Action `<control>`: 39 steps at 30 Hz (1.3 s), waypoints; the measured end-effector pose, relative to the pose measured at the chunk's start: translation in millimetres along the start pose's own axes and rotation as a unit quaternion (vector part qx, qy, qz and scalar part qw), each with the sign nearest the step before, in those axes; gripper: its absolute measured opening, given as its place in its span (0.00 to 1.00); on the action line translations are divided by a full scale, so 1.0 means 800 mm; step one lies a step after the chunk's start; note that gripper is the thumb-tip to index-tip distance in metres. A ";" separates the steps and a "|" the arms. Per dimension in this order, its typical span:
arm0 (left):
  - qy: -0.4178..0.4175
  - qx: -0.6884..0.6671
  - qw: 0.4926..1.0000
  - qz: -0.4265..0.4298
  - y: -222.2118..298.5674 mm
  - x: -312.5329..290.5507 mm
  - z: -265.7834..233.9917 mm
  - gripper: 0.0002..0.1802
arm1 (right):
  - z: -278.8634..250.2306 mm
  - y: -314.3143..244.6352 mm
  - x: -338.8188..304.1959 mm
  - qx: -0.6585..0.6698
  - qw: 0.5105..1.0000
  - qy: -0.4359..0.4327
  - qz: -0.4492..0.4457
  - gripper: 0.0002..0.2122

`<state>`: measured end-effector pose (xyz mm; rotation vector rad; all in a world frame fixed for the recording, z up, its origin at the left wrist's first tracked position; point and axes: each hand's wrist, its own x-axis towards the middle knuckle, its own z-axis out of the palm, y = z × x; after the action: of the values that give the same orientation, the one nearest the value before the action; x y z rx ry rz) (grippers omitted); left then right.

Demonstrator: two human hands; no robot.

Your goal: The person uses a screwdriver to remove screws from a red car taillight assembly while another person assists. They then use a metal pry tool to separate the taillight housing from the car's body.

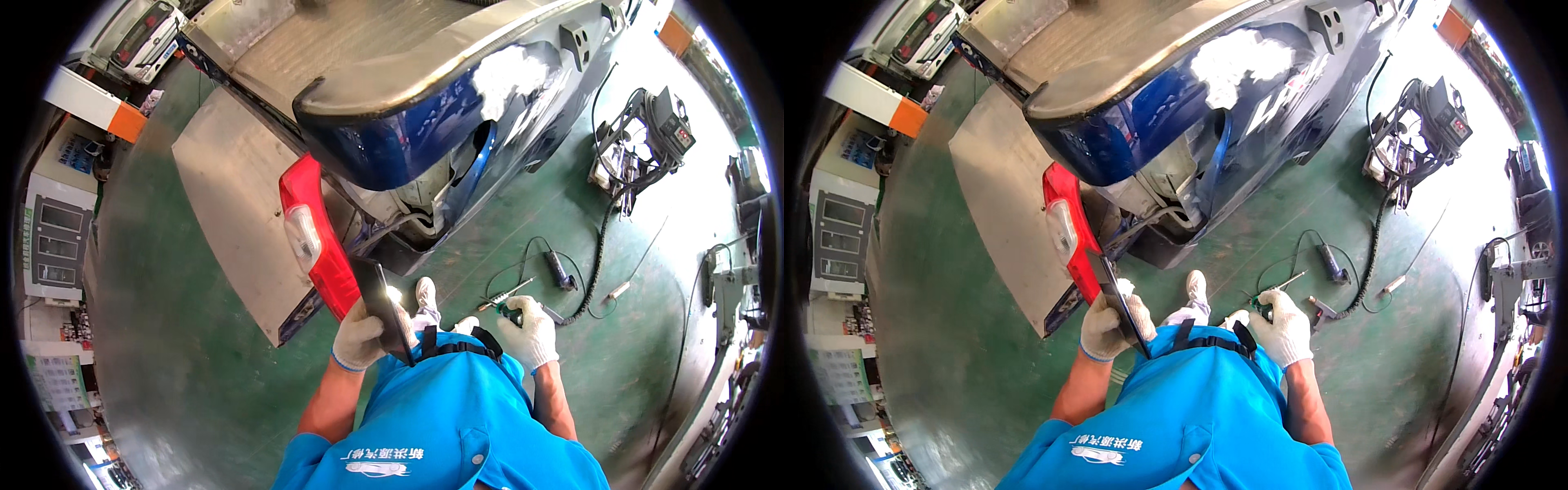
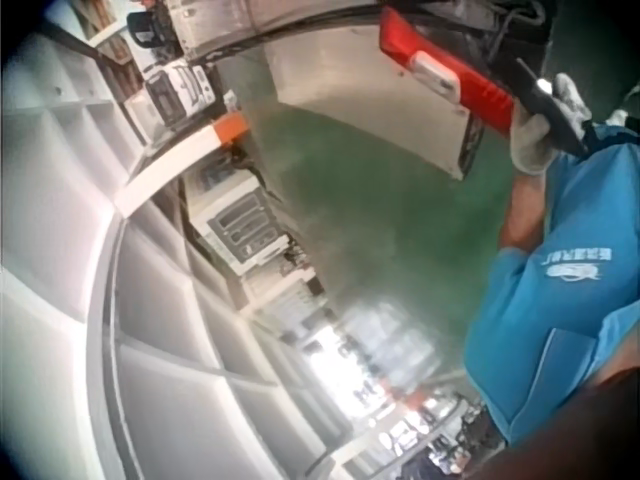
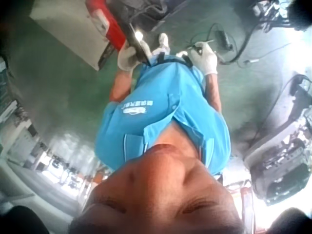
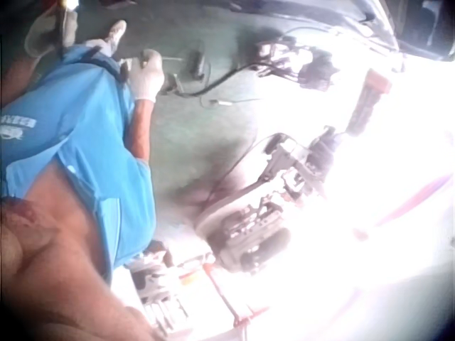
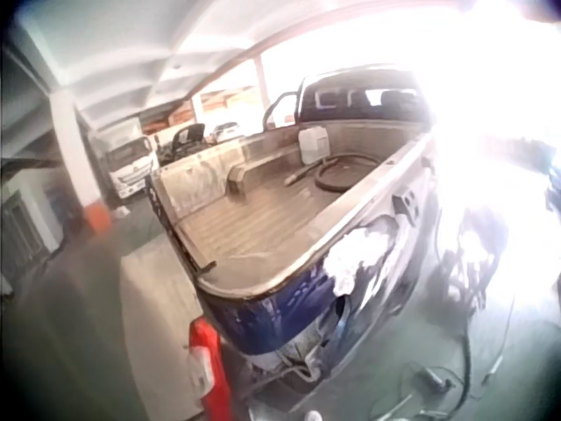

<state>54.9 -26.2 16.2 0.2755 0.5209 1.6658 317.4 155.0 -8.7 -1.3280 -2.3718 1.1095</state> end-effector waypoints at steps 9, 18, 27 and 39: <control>0.050 0.039 0.998 -0.017 -0.018 -0.041 0.032 0.29 | 0.013 0.023 -0.024 0.029 0.999 -0.019 -0.033 0.13; 0.058 0.061 0.994 -0.072 -0.015 -0.065 0.041 0.29 | 0.026 0.027 -0.043 0.035 0.999 -0.024 -0.008 0.09; -0.030 0.076 0.988 -0.128 0.020 -0.061 -0.001 0.27 | 0.061 0.002 -0.065 0.010 0.997 0.072 0.034 0.08; -0.013 0.008 1.000 -0.021 0.164 -0.123 -0.128 0.33 | 0.177 -0.032 -0.084 -0.054 0.985 0.090 0.138 0.12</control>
<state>-90.4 -153.3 2.0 0.2959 0.5169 1.6151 267.8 20.8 -77.8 -1.7564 -2.1926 0.8883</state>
